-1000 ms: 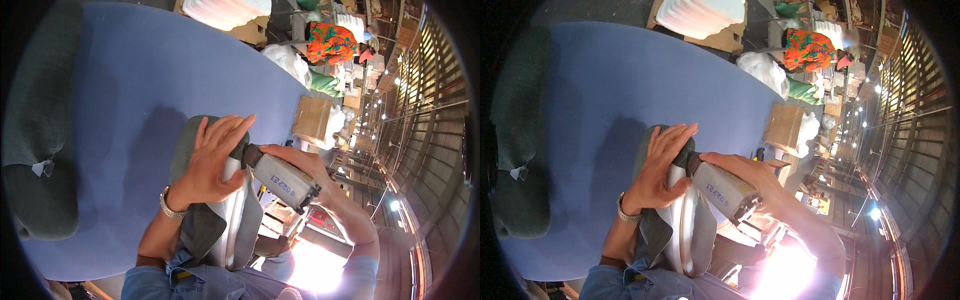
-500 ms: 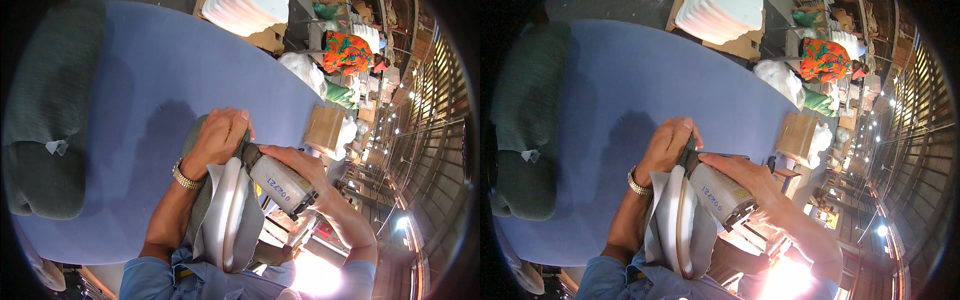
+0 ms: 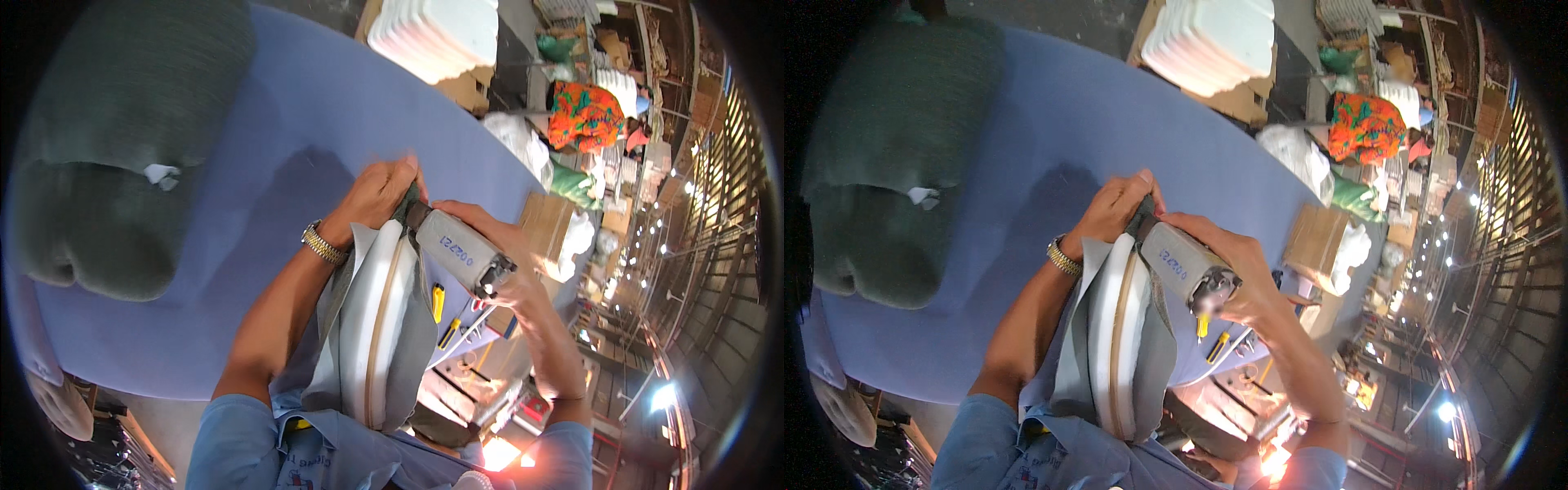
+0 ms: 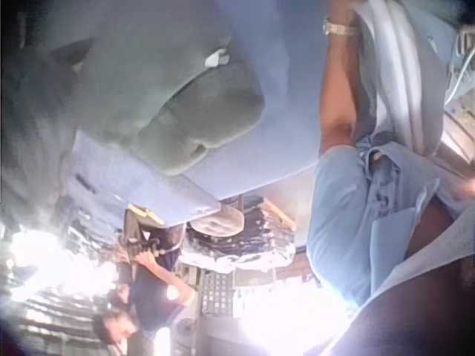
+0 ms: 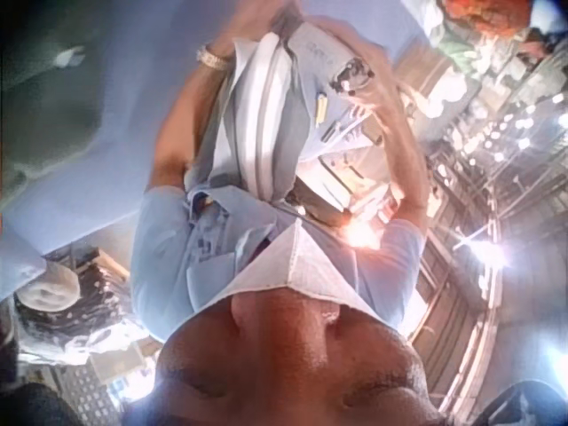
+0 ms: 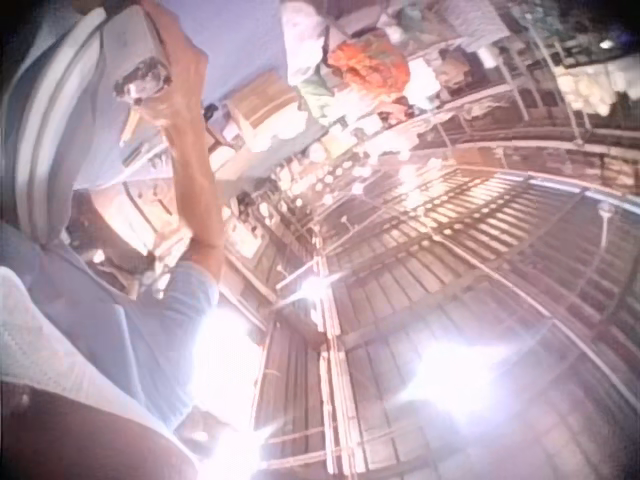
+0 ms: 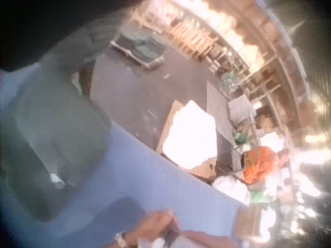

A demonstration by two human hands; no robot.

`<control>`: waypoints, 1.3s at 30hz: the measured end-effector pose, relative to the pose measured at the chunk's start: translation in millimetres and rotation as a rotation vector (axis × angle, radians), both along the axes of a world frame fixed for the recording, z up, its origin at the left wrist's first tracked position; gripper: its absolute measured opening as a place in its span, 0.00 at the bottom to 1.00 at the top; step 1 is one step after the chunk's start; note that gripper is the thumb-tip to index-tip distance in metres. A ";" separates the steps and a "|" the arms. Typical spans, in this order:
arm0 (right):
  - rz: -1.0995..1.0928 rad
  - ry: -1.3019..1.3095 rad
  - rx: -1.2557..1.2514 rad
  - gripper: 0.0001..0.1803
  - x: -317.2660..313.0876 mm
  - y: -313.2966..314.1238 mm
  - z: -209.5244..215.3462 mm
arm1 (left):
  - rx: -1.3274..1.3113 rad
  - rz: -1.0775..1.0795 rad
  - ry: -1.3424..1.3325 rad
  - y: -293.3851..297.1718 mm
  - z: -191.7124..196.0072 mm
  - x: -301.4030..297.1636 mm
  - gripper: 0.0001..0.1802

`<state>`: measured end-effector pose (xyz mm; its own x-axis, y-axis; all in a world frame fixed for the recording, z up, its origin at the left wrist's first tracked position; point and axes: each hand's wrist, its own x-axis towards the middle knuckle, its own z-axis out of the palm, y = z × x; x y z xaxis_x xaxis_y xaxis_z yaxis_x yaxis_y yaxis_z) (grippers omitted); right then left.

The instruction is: The person staples green fabric onto a cushion using a pneumatic staple gun, then trims excess fabric with a utility knife. They repeat the process on a second cushion, folding and securing the fabric edges before cutting the surplus material.

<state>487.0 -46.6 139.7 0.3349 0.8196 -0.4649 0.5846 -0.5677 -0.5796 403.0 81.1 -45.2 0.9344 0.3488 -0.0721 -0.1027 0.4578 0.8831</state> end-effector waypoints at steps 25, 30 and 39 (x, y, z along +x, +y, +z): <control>-0.643 0.206 0.831 0.21 -165.0 -229.6 -65.7 | 0.631 0.207 -0.157 -71.4 218.8 -112.1 0.39; -0.335 -0.191 1.050 0.22 -168.8 -198.7 28.1 | 0.881 0.220 -0.187 -126.6 234.8 -110.9 0.39; -0.330 -0.164 1.105 0.18 -160.8 -219.3 18.1 | 0.984 0.276 -0.373 -177.4 240.7 -122.1 0.32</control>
<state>326.3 -265.9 157.8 0.5974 0.6133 0.5167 0.6164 0.0610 -0.7851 280.9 -96.2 195.5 0.7199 0.2996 0.6261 -0.4314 -0.5135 0.7417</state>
